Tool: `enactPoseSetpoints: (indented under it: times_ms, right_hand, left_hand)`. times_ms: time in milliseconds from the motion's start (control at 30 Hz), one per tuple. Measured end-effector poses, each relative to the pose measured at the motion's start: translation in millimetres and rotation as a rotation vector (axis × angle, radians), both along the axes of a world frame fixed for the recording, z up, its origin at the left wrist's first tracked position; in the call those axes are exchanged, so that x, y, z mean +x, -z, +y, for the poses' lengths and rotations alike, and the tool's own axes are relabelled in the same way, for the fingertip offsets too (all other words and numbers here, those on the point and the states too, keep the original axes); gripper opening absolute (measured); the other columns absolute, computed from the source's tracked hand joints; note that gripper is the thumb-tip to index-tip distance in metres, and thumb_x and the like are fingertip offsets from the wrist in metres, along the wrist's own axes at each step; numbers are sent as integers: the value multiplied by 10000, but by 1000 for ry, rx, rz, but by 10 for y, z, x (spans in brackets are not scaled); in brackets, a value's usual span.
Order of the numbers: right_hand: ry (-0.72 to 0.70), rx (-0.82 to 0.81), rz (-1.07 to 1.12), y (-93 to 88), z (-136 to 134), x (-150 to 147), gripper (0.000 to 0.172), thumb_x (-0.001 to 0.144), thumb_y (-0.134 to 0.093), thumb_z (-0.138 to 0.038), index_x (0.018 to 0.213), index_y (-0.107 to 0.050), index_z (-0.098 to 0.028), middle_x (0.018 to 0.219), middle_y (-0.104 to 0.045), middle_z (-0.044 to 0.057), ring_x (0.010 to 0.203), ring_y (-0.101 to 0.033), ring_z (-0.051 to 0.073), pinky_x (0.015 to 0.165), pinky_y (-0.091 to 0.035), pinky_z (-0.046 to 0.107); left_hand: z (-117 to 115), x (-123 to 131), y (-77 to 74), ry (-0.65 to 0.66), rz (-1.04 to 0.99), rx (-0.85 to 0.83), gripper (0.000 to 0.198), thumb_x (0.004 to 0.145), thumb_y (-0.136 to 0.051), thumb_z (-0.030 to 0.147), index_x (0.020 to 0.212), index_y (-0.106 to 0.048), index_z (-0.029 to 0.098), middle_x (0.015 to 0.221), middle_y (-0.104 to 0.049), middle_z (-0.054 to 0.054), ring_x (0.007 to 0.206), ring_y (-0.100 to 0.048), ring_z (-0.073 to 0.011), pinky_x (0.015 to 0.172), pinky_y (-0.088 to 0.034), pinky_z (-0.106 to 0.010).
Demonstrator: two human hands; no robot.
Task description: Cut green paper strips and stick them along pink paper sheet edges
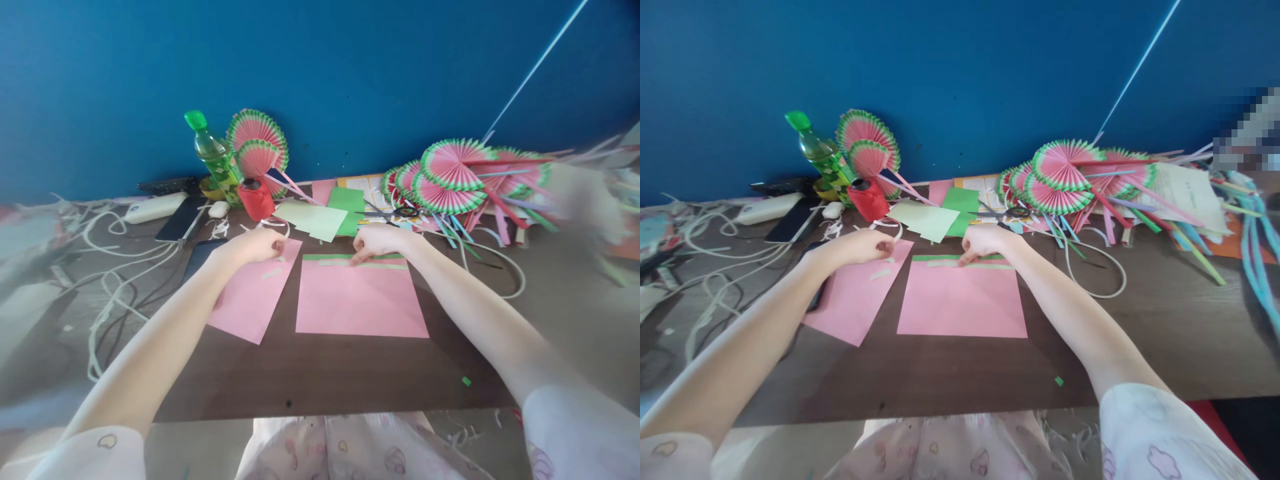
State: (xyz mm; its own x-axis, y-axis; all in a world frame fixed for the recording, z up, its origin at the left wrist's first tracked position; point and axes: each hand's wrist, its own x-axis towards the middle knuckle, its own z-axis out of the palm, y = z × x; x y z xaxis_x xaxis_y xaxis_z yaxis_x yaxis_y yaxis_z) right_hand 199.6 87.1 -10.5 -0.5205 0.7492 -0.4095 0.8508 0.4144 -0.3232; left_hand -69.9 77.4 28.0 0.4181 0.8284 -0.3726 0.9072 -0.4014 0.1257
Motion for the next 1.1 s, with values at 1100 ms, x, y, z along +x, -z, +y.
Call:
enactPoseSetpoints:
  times_ms: [1100]
  right_hand:
    - [104,19,150,-367,-97,146,227,746,-524,-385,779,-653,-201,689,-678,14,590,-585,134,539,-375,229]
  left_hand:
    - [-380,71,27,-334,-698,51,114,703,-552,255,700,-462,184,804,-664,-47,782,-625,-195,714,-446,-325]
